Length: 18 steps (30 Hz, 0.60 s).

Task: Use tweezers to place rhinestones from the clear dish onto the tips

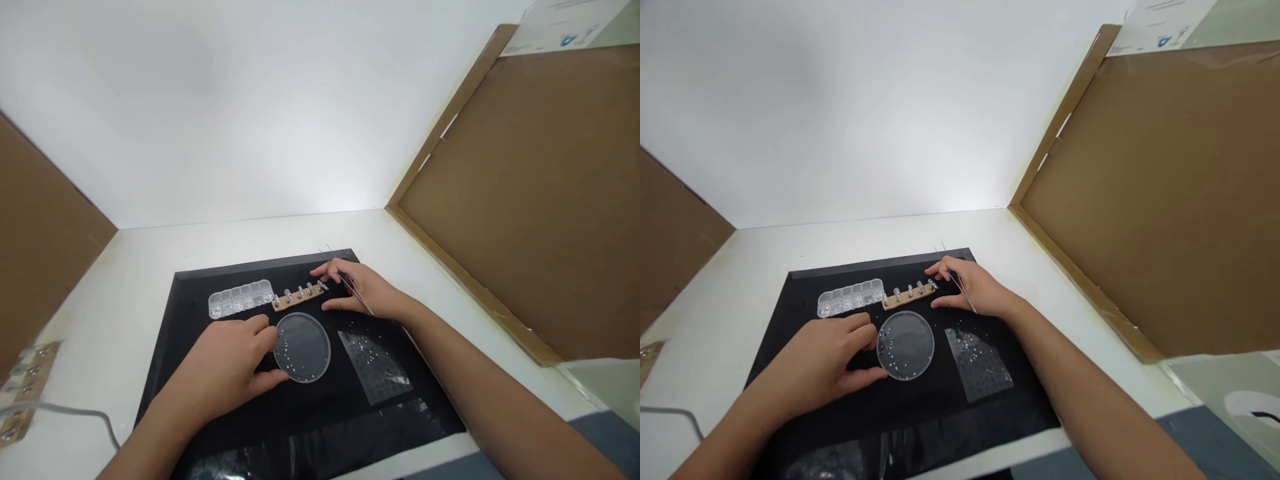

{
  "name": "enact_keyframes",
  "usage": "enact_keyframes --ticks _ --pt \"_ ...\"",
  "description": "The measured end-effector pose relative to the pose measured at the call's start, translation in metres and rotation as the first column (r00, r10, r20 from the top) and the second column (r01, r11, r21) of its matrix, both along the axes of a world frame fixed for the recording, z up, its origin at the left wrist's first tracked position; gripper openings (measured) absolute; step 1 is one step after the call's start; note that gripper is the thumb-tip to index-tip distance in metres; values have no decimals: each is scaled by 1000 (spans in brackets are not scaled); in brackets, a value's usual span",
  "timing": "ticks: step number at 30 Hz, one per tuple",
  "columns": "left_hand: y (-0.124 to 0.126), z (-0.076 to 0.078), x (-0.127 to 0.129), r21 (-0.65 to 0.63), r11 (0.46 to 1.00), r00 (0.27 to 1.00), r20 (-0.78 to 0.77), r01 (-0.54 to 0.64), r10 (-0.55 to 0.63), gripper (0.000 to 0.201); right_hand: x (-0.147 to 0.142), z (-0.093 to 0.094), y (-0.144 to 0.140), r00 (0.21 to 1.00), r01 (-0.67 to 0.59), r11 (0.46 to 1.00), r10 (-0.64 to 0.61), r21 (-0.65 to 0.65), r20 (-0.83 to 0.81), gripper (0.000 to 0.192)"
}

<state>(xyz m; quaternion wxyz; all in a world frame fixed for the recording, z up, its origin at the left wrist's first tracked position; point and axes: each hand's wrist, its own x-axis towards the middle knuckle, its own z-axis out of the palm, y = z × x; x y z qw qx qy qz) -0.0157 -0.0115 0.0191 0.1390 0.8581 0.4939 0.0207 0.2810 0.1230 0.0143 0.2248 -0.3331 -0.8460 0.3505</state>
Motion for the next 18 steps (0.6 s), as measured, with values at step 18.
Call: enact_keyframes --ticks 18 --pt "-1 5 1 -49 999 996 90 13 -9 58 -11 -27 14 991 32 988 -51 -154 -126 61"
